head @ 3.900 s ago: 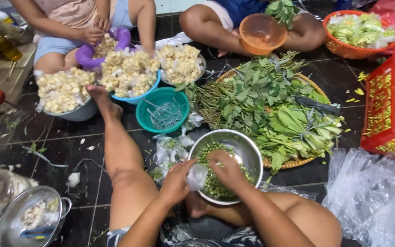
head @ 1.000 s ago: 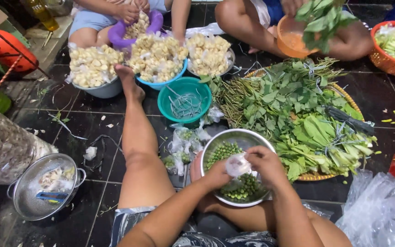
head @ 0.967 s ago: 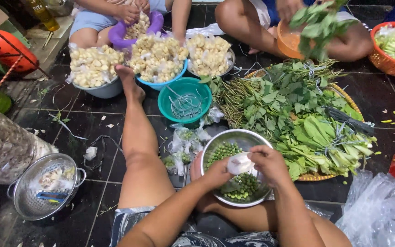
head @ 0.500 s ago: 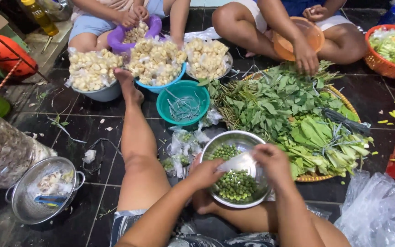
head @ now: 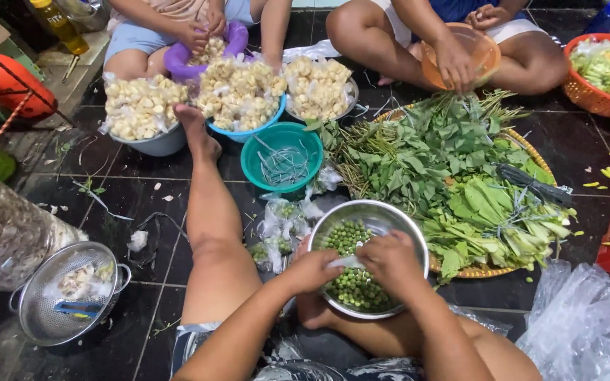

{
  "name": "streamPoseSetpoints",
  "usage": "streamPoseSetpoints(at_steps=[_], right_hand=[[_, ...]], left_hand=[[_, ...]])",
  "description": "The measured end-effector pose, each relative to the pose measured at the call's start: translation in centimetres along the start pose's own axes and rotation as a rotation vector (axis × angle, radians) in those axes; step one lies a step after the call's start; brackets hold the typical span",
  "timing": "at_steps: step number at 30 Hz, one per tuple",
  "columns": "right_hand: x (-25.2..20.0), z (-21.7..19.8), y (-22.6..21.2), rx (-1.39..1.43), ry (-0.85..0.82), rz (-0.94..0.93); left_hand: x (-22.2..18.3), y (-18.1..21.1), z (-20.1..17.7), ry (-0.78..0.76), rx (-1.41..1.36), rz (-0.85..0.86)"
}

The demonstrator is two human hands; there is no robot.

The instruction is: Manually portioning and bagging green peas into small plastic bags on the floor.

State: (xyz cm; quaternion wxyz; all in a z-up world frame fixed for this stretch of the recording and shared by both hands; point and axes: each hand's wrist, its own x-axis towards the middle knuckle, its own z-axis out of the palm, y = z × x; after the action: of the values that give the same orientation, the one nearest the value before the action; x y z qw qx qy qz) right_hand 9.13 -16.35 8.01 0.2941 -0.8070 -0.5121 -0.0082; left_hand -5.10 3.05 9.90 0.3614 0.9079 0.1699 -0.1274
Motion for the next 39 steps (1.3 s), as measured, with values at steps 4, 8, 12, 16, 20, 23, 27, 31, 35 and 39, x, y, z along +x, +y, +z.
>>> streamPoseSetpoints(at_steps=[4, 8, 12, 16, 20, 23, 27, 31, 35, 39], right_hand=[[-0.8, -4.6, 3.3, 0.217, 0.186, 0.102], [-0.7, -7.0, 1.4, 0.025, 0.399, 0.173], [0.9, -2.7, -6.8, -0.125, 0.157, -0.145], [-0.4, 2.4, -4.9, -0.284, -0.171, 0.011], [-0.8, -1.4, -2.0, -0.008, -0.333, 0.281], [-0.9, -5.3, -4.7, 0.401, -0.305, 0.383], [-1.3, -1.7, -7.3, 0.904, -0.386, 0.240], [0.0, -0.1, -7.9, 1.177, -0.524, 0.201], [-0.2, 0.5, -4.5, 0.933, -0.223, 0.180], [0.6, -3.1, -7.3, 0.377, 0.083, -0.101]], left_hand=[[0.2, -2.0, 0.8, 0.018, 0.045, -0.038], [0.7, -3.5, 0.9, 0.029, -0.095, -0.019], [-1.7, 1.1, -1.8, 0.018, 0.009, -0.012], [-3.0, 1.9, -3.0, -0.024, 0.093, 0.000], [-3.2, -1.2, -3.4, -0.023, 0.101, 0.250], [-2.3, -2.8, -4.5, 0.244, 0.302, 0.347], [-1.6, -3.6, -6.1, 0.709, 0.169, 0.324], [-2.4, -1.4, -6.1, 0.423, -0.962, 0.190], [-4.4, 0.2, -6.4, -0.067, -0.669, 0.582], [-3.8, -0.6, -4.0, 0.192, -0.313, 0.455]])
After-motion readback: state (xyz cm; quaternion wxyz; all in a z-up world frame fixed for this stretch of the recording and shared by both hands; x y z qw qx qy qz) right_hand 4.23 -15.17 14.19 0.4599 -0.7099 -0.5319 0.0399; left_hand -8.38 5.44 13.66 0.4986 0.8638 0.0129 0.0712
